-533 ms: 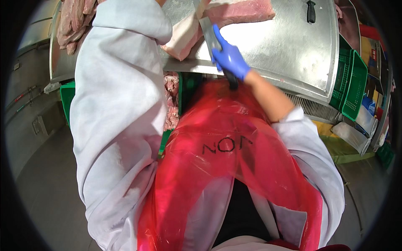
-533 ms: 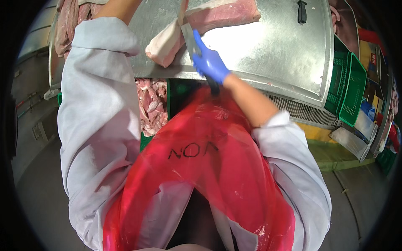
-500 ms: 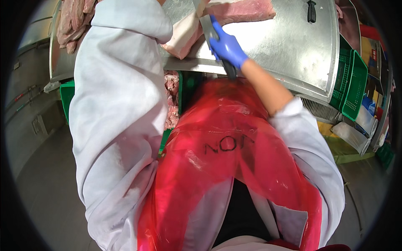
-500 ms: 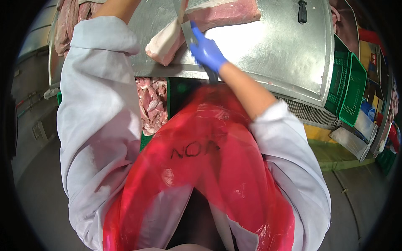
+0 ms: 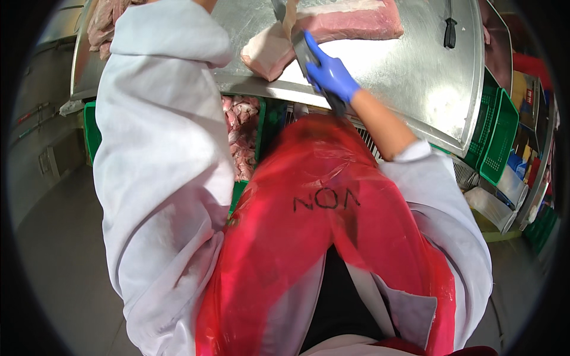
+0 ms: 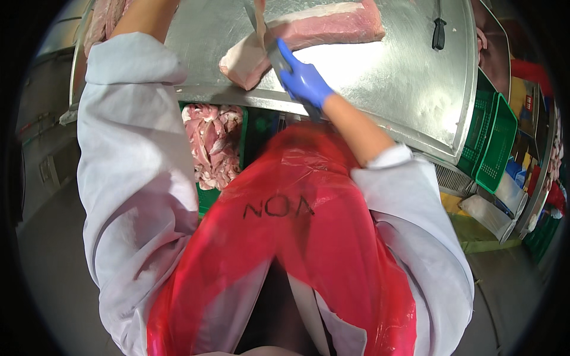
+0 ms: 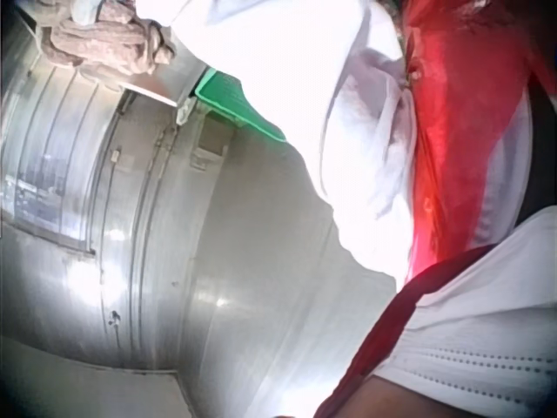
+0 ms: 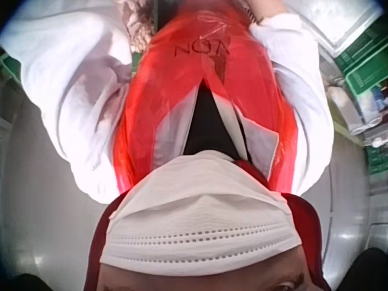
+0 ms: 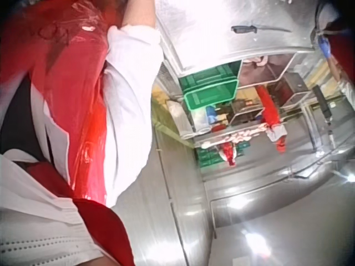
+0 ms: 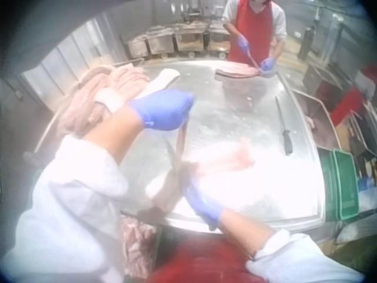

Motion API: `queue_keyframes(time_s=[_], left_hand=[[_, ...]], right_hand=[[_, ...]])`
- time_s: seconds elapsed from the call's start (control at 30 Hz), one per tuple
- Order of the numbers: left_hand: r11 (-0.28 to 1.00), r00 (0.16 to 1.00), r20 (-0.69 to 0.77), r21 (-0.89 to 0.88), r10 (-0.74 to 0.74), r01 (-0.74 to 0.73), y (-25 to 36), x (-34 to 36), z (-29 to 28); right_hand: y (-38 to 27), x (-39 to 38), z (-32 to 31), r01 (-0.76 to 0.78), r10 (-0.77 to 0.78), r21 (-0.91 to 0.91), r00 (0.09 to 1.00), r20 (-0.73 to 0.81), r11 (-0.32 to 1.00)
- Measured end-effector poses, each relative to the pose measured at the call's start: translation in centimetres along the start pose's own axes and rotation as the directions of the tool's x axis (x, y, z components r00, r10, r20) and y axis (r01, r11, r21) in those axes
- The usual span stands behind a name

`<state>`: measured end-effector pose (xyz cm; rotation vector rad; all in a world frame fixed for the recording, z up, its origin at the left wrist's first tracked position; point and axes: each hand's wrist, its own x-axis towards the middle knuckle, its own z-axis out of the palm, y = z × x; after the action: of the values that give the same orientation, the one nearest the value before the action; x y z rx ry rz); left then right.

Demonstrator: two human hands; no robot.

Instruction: The person uses a knife to trim and slice a large piece of pork belly on a stainless steel table. They remove fat and connective tissue, then cut the meat into smaller pieces and place them into green plastic crates.

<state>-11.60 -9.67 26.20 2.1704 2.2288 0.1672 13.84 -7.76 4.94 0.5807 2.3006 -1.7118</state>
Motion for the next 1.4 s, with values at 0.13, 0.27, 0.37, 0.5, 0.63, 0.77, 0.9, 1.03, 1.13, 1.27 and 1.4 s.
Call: queue_keyframes(time_s=[0.13,0.27,0.37,0.5,0.63,0.77,0.9,1.03,1.13,1.27,1.4], left_hand=[[0.994,0.995,0.010,-0.042,-0.101,0.101,0.1,-2.7,-1.6],[0.995,0.995,-0.001,-0.017,-0.100,0.100,2.5,-3.0,-4.0],[0.993,0.994,-0.024,0.039,-0.111,0.112,1.3,-3.2,-3.9],[0.967,0.967,-0.068,0.059,-0.244,0.248,3.8,-6.3,-7.6],[0.984,0.990,-0.074,0.120,-0.120,0.128,4.1,-4.5,-7.8],[0.945,0.945,-0.052,0.051,-0.322,0.324,3.6,-5.1,-9.6],[0.965,0.962,-0.126,0.073,-0.242,0.253,4.4,-6.0,-10.2],[0.949,0.951,-0.129,0.110,-0.282,0.297,5.2,-6.9,-11.1],[0.945,0.942,-0.142,0.082,-0.303,0.316,5.0,-6.8,-11.3],[0.952,0.947,-0.170,0.093,-0.272,0.291,6.0,-6.1,-11.7],[0.953,0.944,-0.205,0.099,-0.261,0.285,6.6,-4.9,-12.0]], right_hand=[[2.1,-3.3,1.0,0.082,-0.080,-0.049,0.996,0.038,0.995],[-1.7,2.1,0.2,0.080,-0.080,0.014,0.997,0.019,0.997],[-1.0,-0.3,1.8,-0.028,0.027,0.014,0.997,0.075,1.000],[-1.0,-3.2,2.9,0.033,-0.043,0.067,0.989,0.142,0.997],[-2.6,3.8,3.8,0.078,-0.079,0.113,0.997,0.006,0.991],[-0.6,-2.4,6.0,0.069,-0.080,0.112,0.992,0.100,0.991],[-3.2,3.6,4.7,0.096,-0.102,0.078,0.992,0.073,0.992],[-5.3,3.4,6.3,0.081,-0.100,0.195,0.991,0.087,0.978],[0.1,-0.9,8.0,0.273,-0.285,0.205,0.958,0.031,0.940],[-5.0,4.6,6.0,0.098,-0.149,0.286,0.975,0.162,0.953],[-7.2,-0.6,7.0,0.110,-0.147,0.118,0.919,0.367,0.987]])
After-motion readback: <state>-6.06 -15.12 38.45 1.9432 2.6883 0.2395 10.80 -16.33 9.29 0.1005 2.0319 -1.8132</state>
